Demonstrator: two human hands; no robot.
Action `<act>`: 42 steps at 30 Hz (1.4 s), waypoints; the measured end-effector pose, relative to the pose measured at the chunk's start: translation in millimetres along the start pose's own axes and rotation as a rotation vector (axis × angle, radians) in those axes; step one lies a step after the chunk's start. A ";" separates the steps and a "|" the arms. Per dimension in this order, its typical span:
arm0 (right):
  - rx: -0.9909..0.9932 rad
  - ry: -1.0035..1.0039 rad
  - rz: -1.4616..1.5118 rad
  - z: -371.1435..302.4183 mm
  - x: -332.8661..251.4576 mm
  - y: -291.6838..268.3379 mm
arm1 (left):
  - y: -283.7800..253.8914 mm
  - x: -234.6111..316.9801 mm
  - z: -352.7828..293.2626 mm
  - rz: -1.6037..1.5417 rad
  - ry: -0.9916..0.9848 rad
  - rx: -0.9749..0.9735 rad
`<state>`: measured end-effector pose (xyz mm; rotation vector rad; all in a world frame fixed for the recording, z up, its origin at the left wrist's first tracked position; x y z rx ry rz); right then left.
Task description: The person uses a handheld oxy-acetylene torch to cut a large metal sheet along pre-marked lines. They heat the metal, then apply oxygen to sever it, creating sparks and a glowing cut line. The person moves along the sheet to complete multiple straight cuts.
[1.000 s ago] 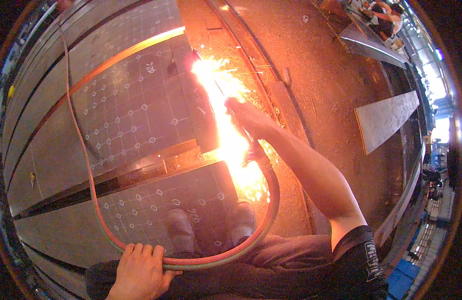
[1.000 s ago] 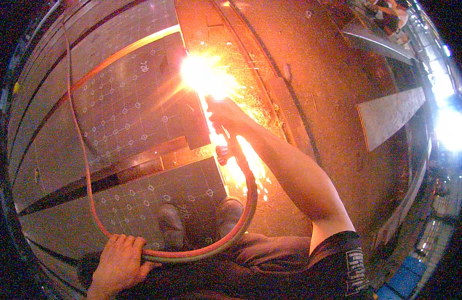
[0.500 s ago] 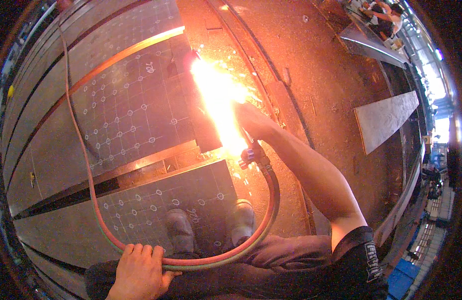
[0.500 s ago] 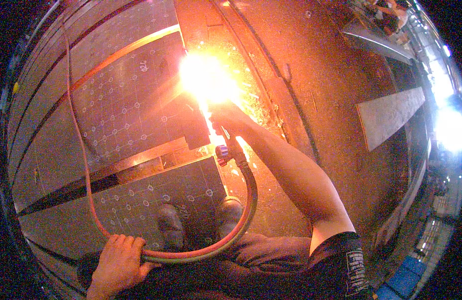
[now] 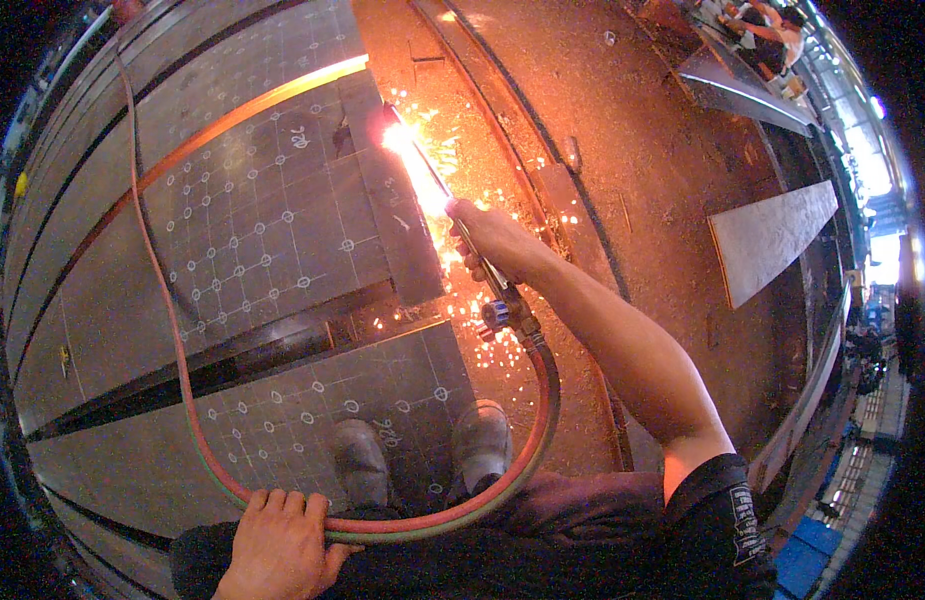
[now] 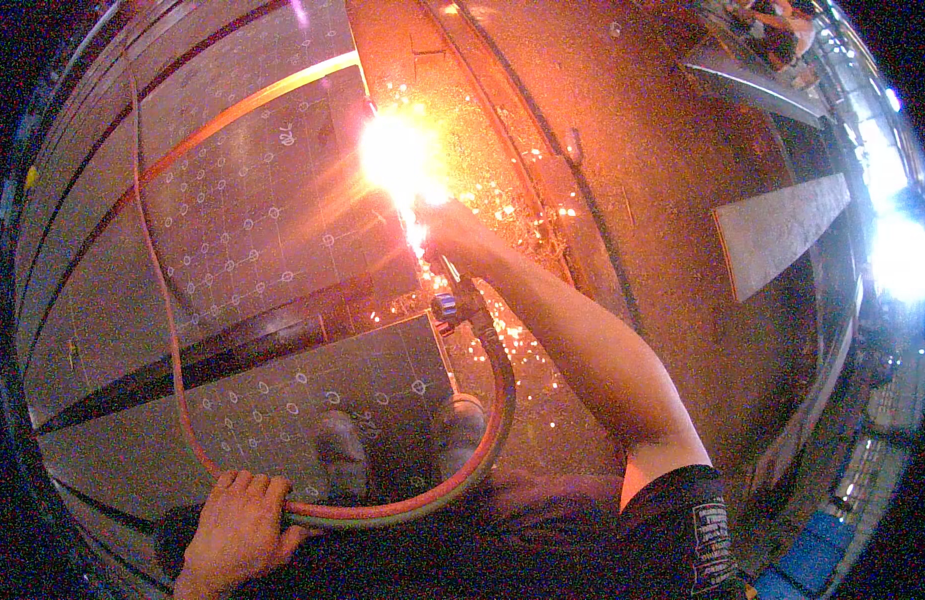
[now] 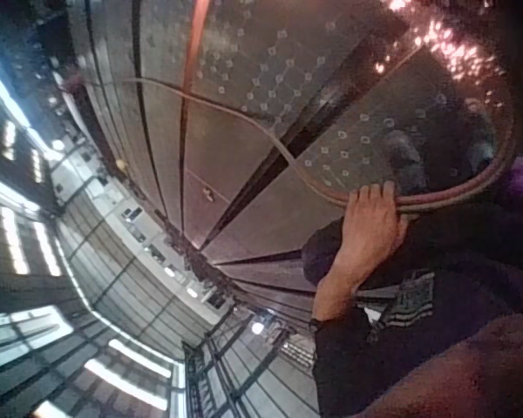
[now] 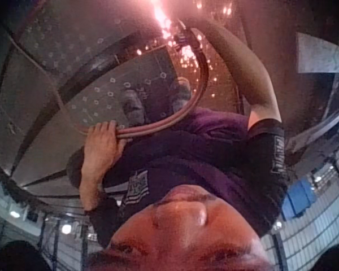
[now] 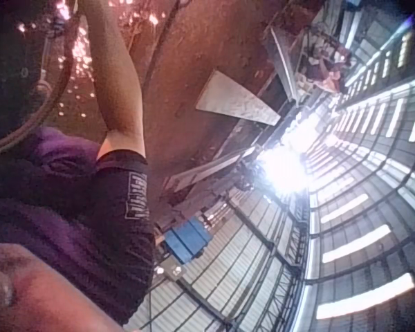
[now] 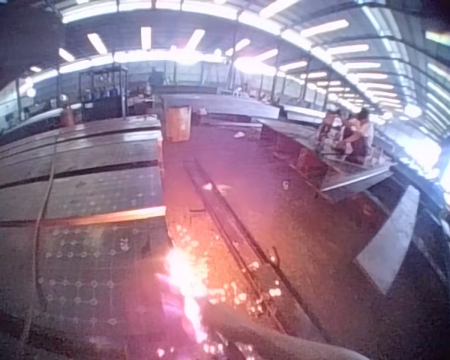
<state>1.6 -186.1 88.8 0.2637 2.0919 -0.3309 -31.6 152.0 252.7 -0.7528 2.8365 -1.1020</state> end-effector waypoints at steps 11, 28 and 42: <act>-0.016 0.076 0.084 -1.9 8.2 2.6 | -0.9 0.9 0.3 0.001 0.003 -0.011; -0.010 0.065 0.094 -8.0 3.0 4.7 | -2.7 2.1 -1.2 -0.005 0.010 -0.002; -0.026 0.116 0.086 -5.2 16.1 4.2 | 1.0 0.6 -1.5 -0.034 0.002 -0.027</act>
Point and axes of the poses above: each hand's wrist, its own z-axis towards the middle knuckle, its own y-axis out of the palm, x = y × z, the point moved 9 cm from there along z, towards the middle knuckle
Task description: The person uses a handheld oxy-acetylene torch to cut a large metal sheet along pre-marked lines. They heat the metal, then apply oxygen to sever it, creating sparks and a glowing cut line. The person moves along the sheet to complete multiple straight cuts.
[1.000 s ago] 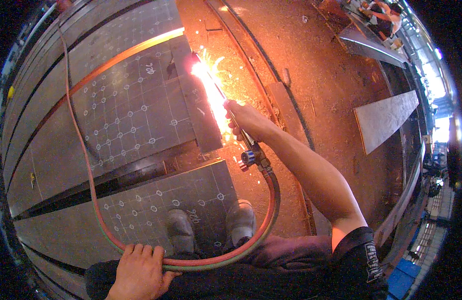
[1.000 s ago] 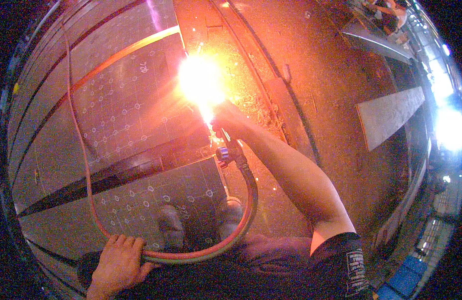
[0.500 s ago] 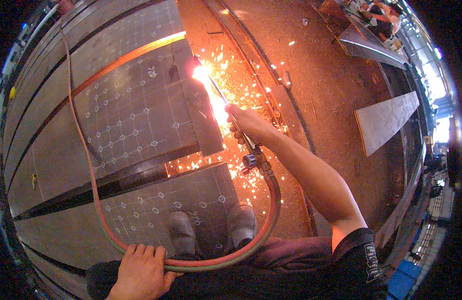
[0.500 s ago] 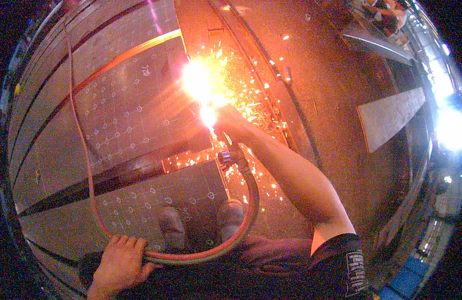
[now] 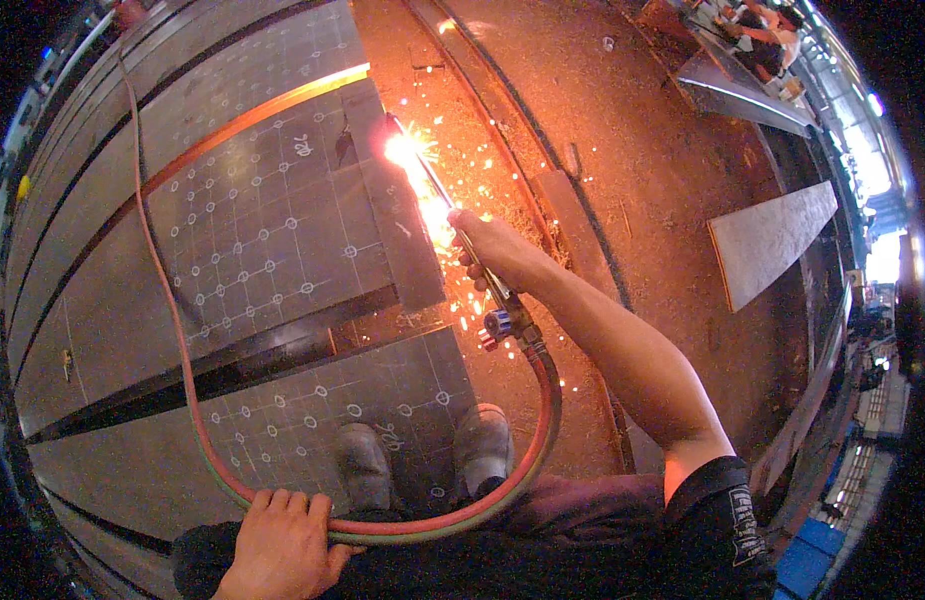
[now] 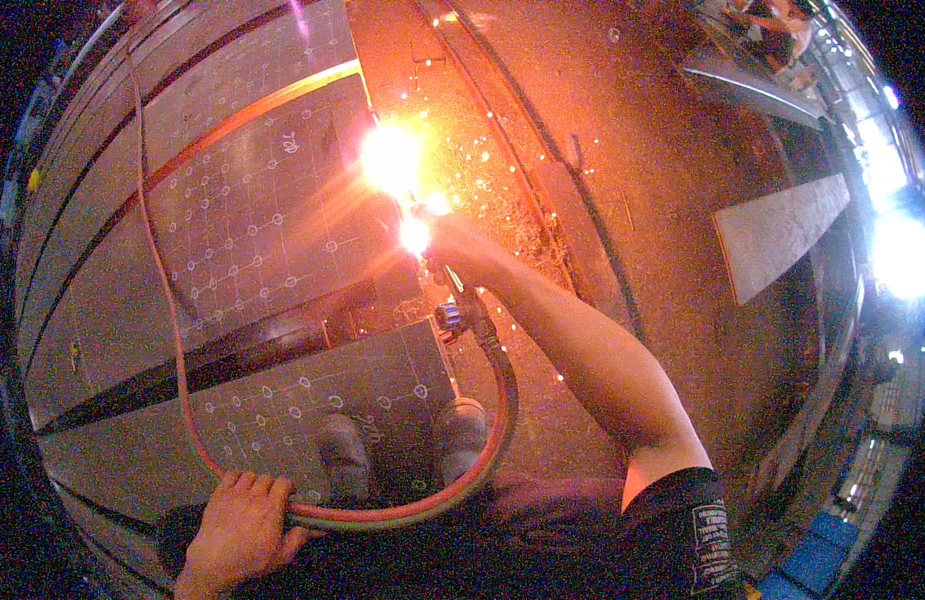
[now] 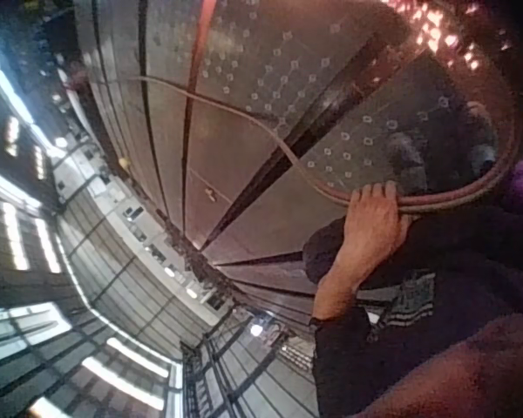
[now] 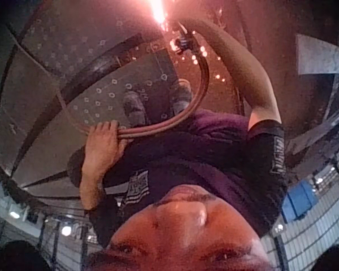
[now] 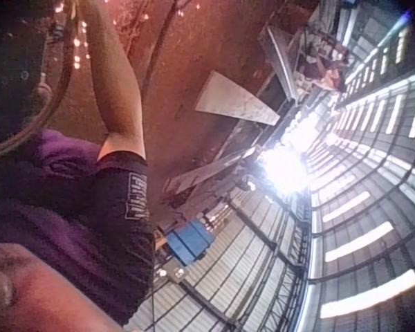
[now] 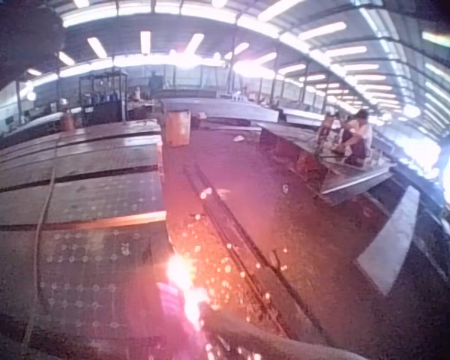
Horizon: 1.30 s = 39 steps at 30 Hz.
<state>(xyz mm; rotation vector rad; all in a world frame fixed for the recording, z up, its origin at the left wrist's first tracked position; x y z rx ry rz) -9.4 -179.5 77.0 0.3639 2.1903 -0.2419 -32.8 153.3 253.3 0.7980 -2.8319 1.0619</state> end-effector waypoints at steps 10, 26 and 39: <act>0.001 0.067 0.074 3.1 10.4 -1.0 | -1.5 0.6 -1.7 0.028 0.008 0.020; -0.003 0.065 0.039 -1.1 6.3 1.7 | -4.0 1.3 -3.0 0.010 0.014 0.041; -0.011 0.078 0.061 -6.1 3.3 4.0 | -4.3 0.0 -2.8 0.013 -0.006 0.009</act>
Point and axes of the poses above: each hand's wrist, its own z-axis towards the middle knuckle, its own y-axis out of the palm, x = y × z, the point moved 9 cm from there along z, towards the middle knuckle
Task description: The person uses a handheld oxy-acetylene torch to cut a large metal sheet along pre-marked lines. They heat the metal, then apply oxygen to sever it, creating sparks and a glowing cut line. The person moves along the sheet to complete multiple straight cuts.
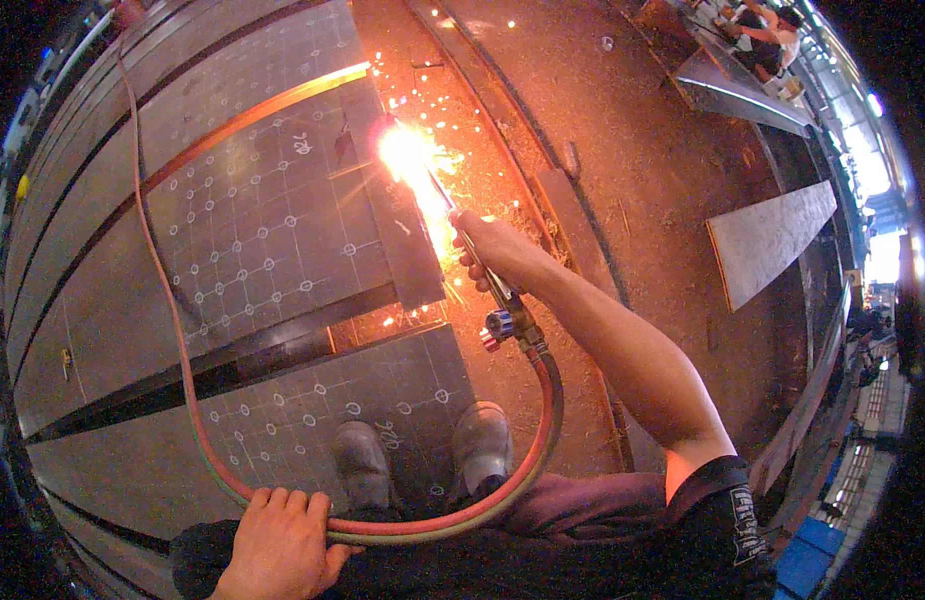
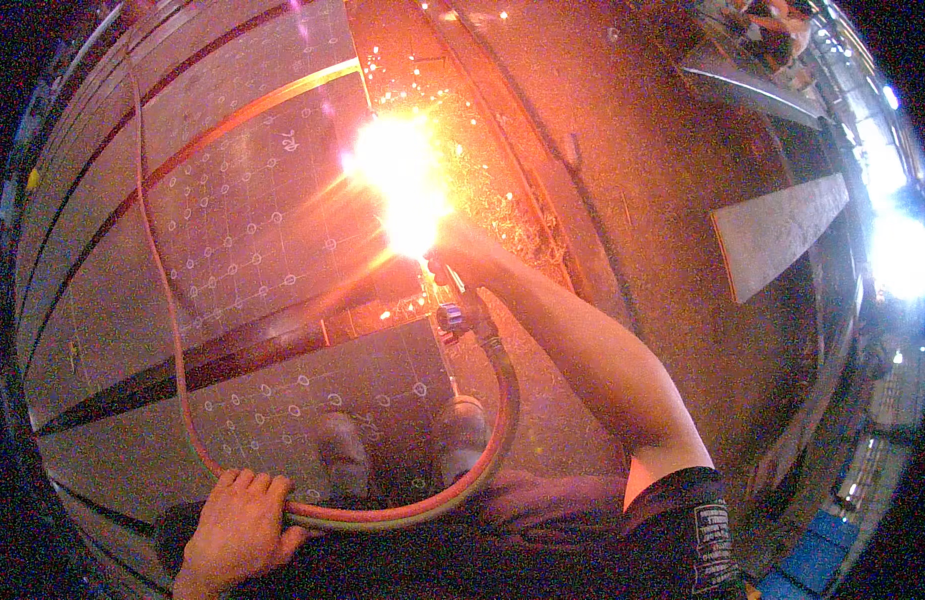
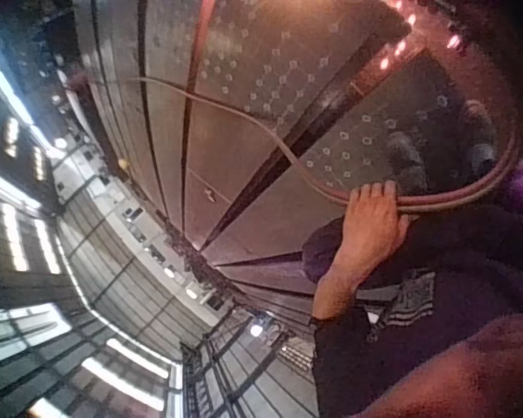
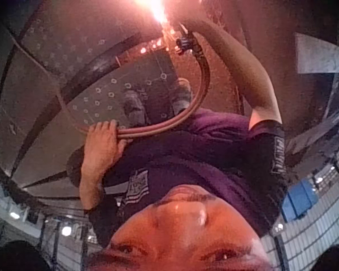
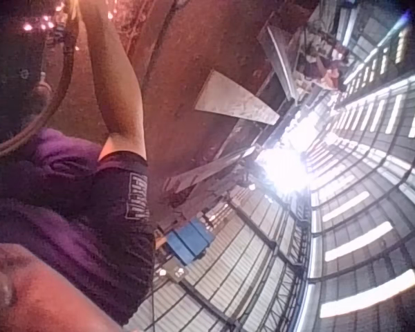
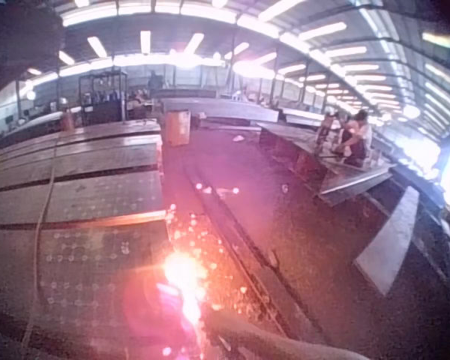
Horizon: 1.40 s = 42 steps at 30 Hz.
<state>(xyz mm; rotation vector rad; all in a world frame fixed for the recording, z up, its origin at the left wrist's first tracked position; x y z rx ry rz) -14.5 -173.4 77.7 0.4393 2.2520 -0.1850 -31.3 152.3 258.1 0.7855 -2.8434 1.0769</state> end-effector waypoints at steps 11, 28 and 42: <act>-0.032 0.075 0.100 29.2 42.1 -14.0 | -1.8 3.4 2.5 0.034 0.048 0.029; -0.005 -0.069 -0.013 6.5 7.7 -7.7 | -4.4 4.8 3.3 0.015 0.024 -0.013; -0.008 -0.149 -0.135 1.9 0.5 -6.3 | -8.9 6.8 2.6 -0.004 0.023 0.032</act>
Point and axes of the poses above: each hand's wrist, its own z-axis towards the middle knuckle, its own y-axis out of the palm, x = y × z, the point moved 9 cm from there along z, towards the middle knuckle
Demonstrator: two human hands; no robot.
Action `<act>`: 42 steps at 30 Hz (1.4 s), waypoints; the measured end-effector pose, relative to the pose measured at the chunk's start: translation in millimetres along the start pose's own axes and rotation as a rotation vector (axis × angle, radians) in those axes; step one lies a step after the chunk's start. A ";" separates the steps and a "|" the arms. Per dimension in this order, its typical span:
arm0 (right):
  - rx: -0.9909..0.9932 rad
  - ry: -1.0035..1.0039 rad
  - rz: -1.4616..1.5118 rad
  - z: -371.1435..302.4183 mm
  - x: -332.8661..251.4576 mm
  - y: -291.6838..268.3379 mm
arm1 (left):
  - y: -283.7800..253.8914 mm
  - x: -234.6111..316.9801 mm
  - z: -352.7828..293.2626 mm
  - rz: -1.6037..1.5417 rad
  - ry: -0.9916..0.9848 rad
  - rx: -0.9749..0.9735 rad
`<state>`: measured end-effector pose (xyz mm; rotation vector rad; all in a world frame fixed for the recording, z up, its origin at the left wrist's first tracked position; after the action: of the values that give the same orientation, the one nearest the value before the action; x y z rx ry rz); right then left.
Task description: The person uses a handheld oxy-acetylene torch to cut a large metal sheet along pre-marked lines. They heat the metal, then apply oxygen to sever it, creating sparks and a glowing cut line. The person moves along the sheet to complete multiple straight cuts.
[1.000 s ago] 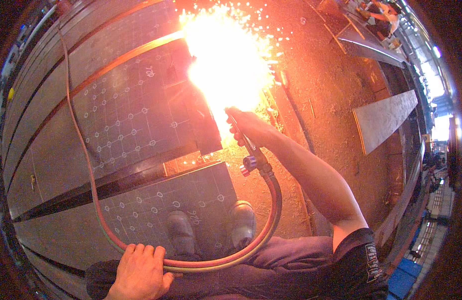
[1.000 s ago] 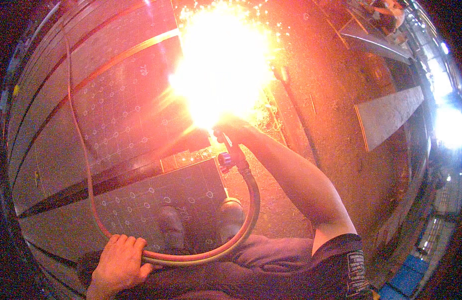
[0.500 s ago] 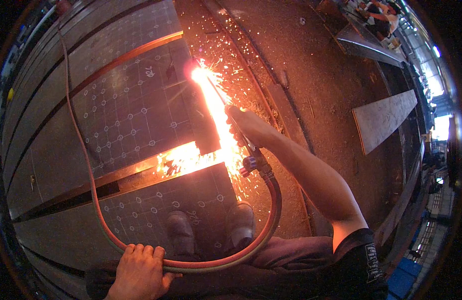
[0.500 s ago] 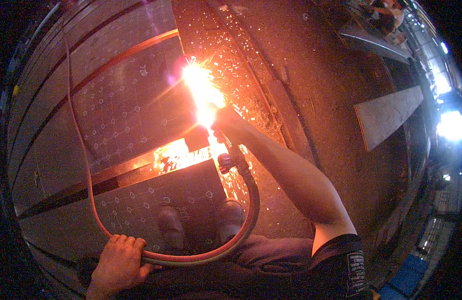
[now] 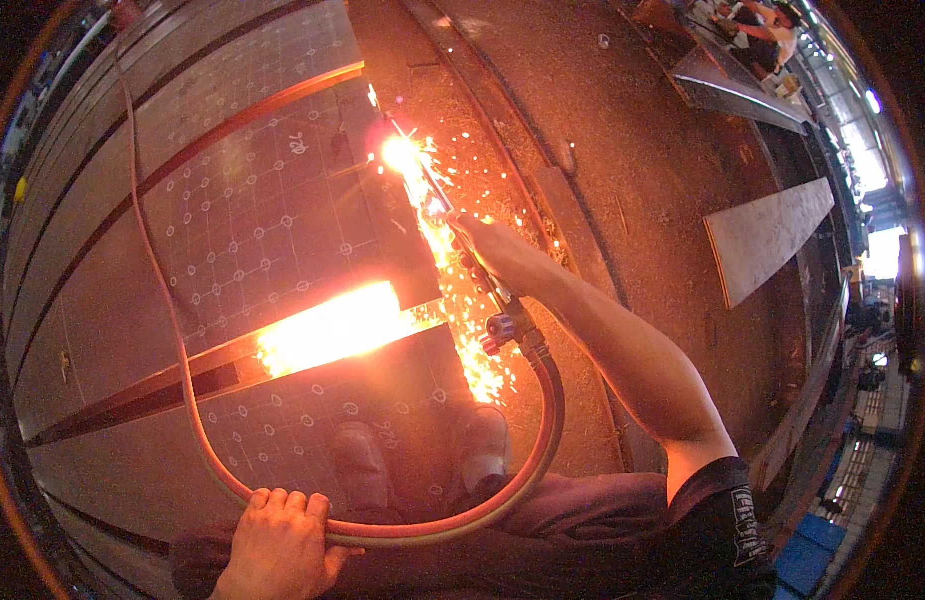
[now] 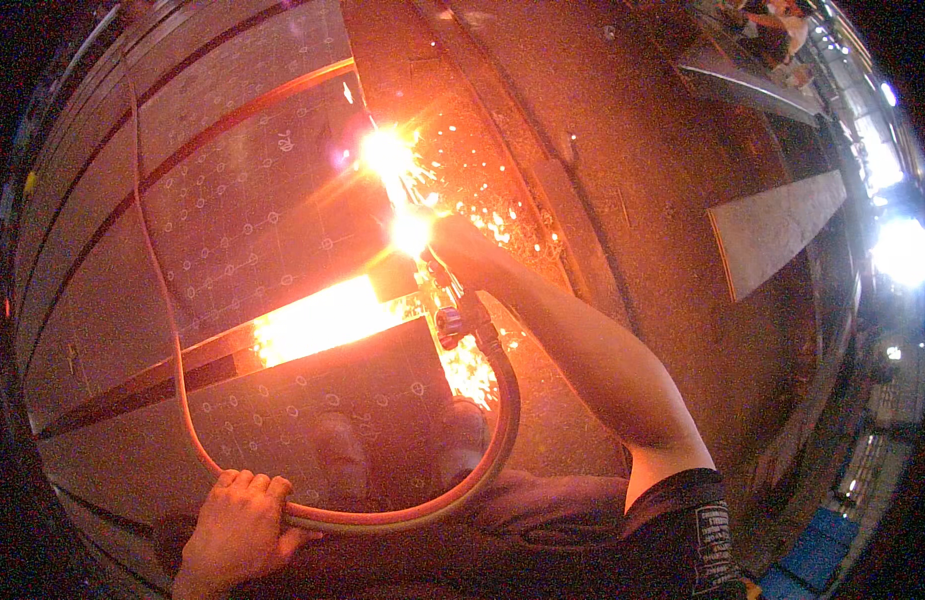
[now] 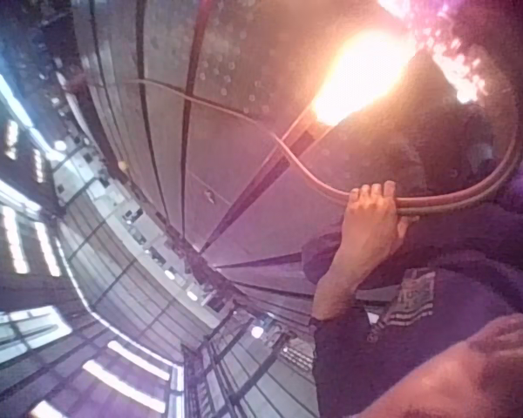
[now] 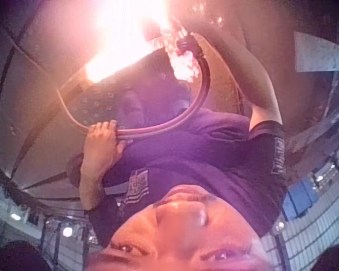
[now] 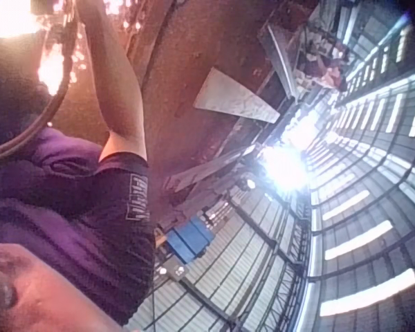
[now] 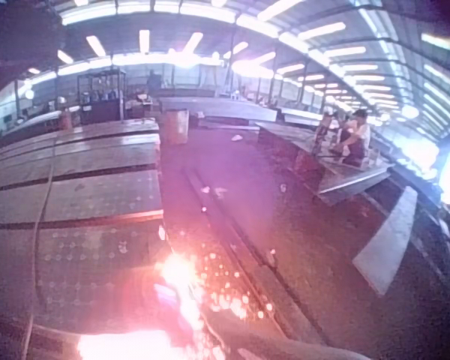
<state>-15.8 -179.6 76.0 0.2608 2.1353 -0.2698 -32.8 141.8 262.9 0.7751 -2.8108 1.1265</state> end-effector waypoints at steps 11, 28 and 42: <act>-0.006 -0.008 0.025 5.1 1.5 2.6 | -1.8 0.3 -2.3 -0.011 -0.005 0.030; 0.074 0.226 0.200 -19.8 -11.2 5.8 | -6.8 1.9 -2.6 0.009 0.032 0.062; 0.022 0.042 0.121 -9.7 -8.7 0.1 | 0.0 -1.4 -1.1 0.024 -0.004 -0.047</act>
<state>-18.7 -177.4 88.5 0.4104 2.1495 -0.2193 -31.7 143.2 263.5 0.7425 -2.8467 1.0593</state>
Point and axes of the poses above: each hand's wrist, its own z-axis towards the middle knuckle, its own y-axis out of the palm, x = y × z, the point moved 9 cm from there along z, towards the middle knuckle
